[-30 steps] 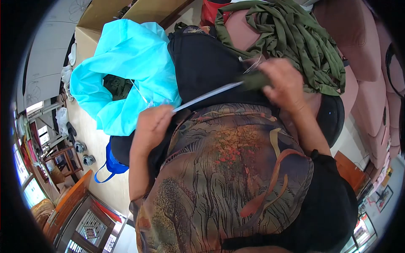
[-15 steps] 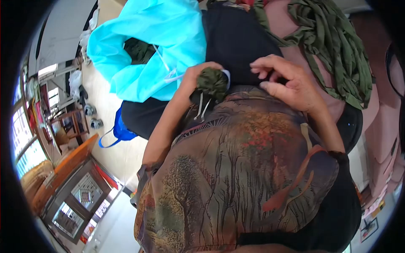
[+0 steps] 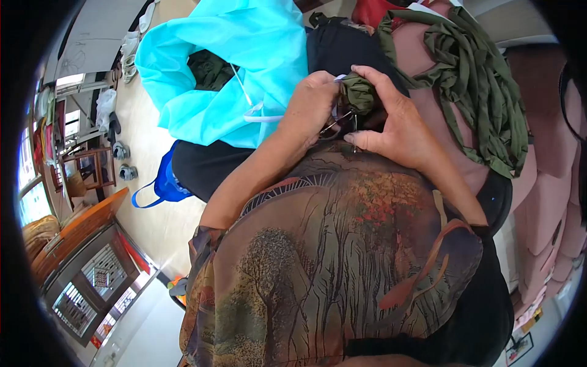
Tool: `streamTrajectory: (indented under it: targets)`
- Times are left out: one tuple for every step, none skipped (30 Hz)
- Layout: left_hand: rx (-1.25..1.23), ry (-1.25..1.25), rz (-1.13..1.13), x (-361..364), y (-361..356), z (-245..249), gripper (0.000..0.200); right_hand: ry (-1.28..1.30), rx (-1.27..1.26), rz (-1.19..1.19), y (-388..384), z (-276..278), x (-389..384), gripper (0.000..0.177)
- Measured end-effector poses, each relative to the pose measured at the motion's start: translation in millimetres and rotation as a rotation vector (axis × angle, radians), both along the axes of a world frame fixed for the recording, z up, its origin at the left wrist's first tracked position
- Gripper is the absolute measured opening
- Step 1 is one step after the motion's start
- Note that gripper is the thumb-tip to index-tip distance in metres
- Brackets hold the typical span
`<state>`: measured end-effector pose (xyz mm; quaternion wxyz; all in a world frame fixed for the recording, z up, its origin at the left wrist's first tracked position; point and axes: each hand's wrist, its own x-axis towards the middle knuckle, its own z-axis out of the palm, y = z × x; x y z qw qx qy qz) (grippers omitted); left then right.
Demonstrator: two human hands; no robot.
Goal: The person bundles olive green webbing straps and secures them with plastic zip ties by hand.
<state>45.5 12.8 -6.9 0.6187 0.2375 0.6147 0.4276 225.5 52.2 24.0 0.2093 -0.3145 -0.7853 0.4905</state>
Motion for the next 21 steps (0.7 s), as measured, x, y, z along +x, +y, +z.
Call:
streamTrajectory:
  targets:
    - [-0.003,-0.070,-0.002,0,1,-1,0.014,-0.024,0.005,-0.008,1,2,2,0.082]
    - [-0.007,-0.138,-0.003,-2,1,-2,0.013,-0.047,0.010,-0.014,2,4,3,0.077]
    - [-0.014,-0.207,-0.004,-4,1,-2,0.013,0.039,0.061,-0.096,1,-6,3,0.066]
    - [0.004,-0.229,-0.010,-5,1,-1,0.013,0.108,-0.158,-0.134,5,-8,7,0.064]
    - [0.021,-0.252,-0.016,-6,0,-1,0.013,0.176,-0.377,-0.171,10,-10,13,0.061]
    - [0.037,-0.276,-0.019,-6,0,0,0.013,0.243,-0.597,-0.207,14,-11,19,0.059]
    - [0.041,-0.261,-0.048,-6,0,1,0.014,0.299,-0.661,-0.253,17,-19,24,0.052]
    - [0.044,-0.245,-0.079,-7,1,4,0.014,0.351,-0.695,-0.270,19,-25,29,0.051]
    - [0.050,-0.226,-0.111,-6,2,6,0.014,0.406,-0.726,-0.286,22,-30,34,0.050]
    - [0.058,-0.208,-0.127,-6,3,7,0.015,0.464,-0.756,-0.300,24,-35,37,0.049]
    - [0.066,-0.190,-0.144,-5,3,8,0.015,0.472,-0.734,-0.311,25,-40,40,0.047]
    - [0.073,-0.175,-0.161,-3,3,9,0.016,0.485,-0.730,-0.320,26,-41,43,0.045]
    - [0.077,-0.136,-0.169,-3,3,9,0.015,0.496,-0.726,-0.332,26,-41,46,0.044]
    - [0.081,-0.100,-0.180,-4,3,10,0.015,0.507,-0.723,-0.347,26,-40,51,0.042]
    - [0.086,-0.063,-0.191,-7,4,9,0.015,0.509,-0.720,-0.353,28,-41,57,0.041]
    - [0.116,-0.012,-0.184,-11,4,6,0.016,0.512,-0.719,-0.360,31,-42,66,0.040]
    - [0.147,0.038,-0.180,-17,4,1,0.016,0.515,-0.715,-0.372,33,-42,76,0.038]
    - [0.181,0.085,-0.178,-21,6,-2,0.016,0.480,-0.704,-0.392,35,-39,87,0.038]
    - [0.207,0.181,-0.204,-25,7,0,0.017,0.443,-0.694,-0.412,36,-35,100,0.037]
    - [0.240,0.206,-0.211,-29,7,-4,0.018,0.407,-0.682,-0.436,37,-31,112,0.037]
    - [0.256,0.251,-0.234,-31,8,-4,0.017,0.417,-0.686,-0.453,36,-32,123,0.036]
